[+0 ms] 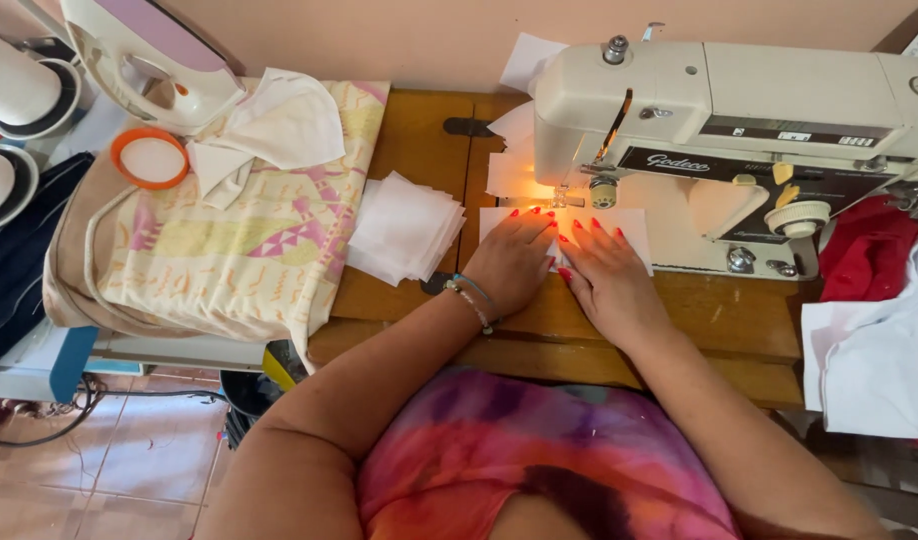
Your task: Sorting and stacking small white fabric squares on a sewing machine table in preparation for sewing.
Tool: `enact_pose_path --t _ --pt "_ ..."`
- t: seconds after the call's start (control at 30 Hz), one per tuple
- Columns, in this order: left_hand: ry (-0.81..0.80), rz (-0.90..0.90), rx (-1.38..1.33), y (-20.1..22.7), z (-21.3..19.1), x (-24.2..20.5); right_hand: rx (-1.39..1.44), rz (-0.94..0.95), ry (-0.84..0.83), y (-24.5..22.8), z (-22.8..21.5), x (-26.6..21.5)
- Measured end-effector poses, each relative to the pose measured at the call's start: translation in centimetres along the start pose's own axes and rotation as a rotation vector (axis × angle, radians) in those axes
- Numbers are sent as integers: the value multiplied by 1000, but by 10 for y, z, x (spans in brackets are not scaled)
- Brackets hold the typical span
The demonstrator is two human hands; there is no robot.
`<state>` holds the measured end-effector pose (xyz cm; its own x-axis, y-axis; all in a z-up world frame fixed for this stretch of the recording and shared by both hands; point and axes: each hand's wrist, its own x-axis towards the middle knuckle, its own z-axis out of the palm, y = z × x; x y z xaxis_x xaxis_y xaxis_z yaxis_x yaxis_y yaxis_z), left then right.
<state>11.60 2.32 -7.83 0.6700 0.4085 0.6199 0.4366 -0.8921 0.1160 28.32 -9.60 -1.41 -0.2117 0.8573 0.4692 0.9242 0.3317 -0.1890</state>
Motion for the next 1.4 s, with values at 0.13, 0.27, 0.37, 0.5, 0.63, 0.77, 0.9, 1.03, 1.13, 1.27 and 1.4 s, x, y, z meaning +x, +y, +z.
enact_pose_path --t 0.13,0.27,0.37,0.5,0.63,0.77,0.9,1.03,1.13,1.27,1.4 --pt "-13 -29 -54 3 -16 2 13 10 -35 6 7 -3" --pt "5 -17 -59 4 -21 4 9 -41 -25 12 11 -4" --pt "8 -31 -34 6 -21 4 1 -62 1 8 8 -3" --pt "20 -27 -8 9 -27 4 1 -65 17 8 10 -4" --pt "29 -13 -9 3 -12 1 13 -66 4 4 7 2" --pt "28 -11 -32 0 -19 2 7 -64 -1 6 9 4" --pt "-18 12 -72 0 -40 10 9 -52 -9 7 13 7" --pt "-82 15 -32 -5 -35 10 21 -50 -15 9 14 5" --pt "-102 51 28 -14 -18 10 37 -49 -22 8 12 6" --pt "-99 41 61 -16 -10 9 45 -35 -53 6 9 7" --pt "-1 71 72 -7 -47 17 8 13 -128 5 7 7"
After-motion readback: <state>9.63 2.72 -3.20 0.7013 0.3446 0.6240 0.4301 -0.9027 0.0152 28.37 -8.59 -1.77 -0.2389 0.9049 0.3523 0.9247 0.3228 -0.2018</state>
